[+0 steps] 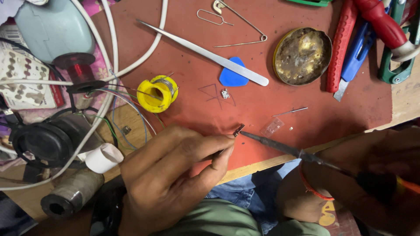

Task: The person solders a small electronic component using a soldering iron and solder wire. They hold the component with one hand and apply heat and solder with the other, then briefly inspect the joint.

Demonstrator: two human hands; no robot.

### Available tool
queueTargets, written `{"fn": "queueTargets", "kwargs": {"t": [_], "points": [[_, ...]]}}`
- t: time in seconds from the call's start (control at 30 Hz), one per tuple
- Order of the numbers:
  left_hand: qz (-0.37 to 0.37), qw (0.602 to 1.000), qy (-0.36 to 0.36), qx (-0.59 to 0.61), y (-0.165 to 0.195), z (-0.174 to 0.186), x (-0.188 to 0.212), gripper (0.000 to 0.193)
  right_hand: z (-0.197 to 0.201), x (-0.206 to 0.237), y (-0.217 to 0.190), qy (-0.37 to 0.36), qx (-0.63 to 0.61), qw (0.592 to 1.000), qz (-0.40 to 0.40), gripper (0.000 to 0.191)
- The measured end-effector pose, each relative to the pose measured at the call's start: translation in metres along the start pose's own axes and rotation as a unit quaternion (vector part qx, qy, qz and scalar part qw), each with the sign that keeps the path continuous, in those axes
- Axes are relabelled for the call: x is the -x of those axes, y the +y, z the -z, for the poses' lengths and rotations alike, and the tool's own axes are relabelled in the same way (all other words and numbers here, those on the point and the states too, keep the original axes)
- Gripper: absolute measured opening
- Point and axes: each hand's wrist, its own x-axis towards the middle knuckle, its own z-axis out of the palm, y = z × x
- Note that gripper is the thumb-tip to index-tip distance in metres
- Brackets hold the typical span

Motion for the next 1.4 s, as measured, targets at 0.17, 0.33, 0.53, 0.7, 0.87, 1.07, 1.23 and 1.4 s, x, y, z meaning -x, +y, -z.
{"fn": "queueTargets", "kwargs": {"t": [0.17, 0.33, 0.53, 0.7, 0.87, 1.07, 1.23, 1.4], "points": [[-0.011, 1.0, -0.003, 0.0, 0.0, 0.0001, 0.0001, 0.023, 0.0002, 0.0004, -0.0007, -0.001, 0.004, 1.0, 0.001, 0.046], [-0.026, 1.0, -0.011, -0.01, -0.0007, 0.0013, -0.001, 0.023, 0.0005, 0.0006, -0.0006, 0.0, 0.008, 1.0, 0.002, 0.046], [-0.023, 1.0, -0.015, -0.009, -0.0005, 0.0007, -0.0006, 0.023, 0.0011, 0.0012, -0.0007, 0.001, 0.013, 1.0, 0.002, 0.047], [-0.063, 0.997, -0.027, -0.027, -0.0011, 0.0019, -0.0021, 0.023, 0.0011, 0.0012, -0.0005, 0.002, 0.016, 1.0, 0.004, 0.047], [-0.003, 1.0, -0.013, 0.0, 0.0008, -0.0001, -0.0003, 0.023, 0.0014, 0.0015, -0.0007, 0.004, 0.021, 1.0, 0.004, 0.047], [-0.01, 1.0, -0.013, 0.001, -0.0002, 0.0004, -0.0008, 0.023, 0.0014, 0.0016, -0.0001, 0.004, 0.025, 1.0, 0.005, 0.048], [-0.024, 0.999, -0.025, -0.005, -0.0009, 0.0023, -0.0022, 0.022, 0.0003, 0.001, -0.0004, 0.005, 0.028, 1.0, 0.007, 0.048], [0.028, 0.999, -0.003, 0.016, 0.0017, 0.0, -0.002, 0.021, -0.0017, -0.0018, -0.0004, 0.009, 0.031, 0.999, 0.013, 0.048]]}}
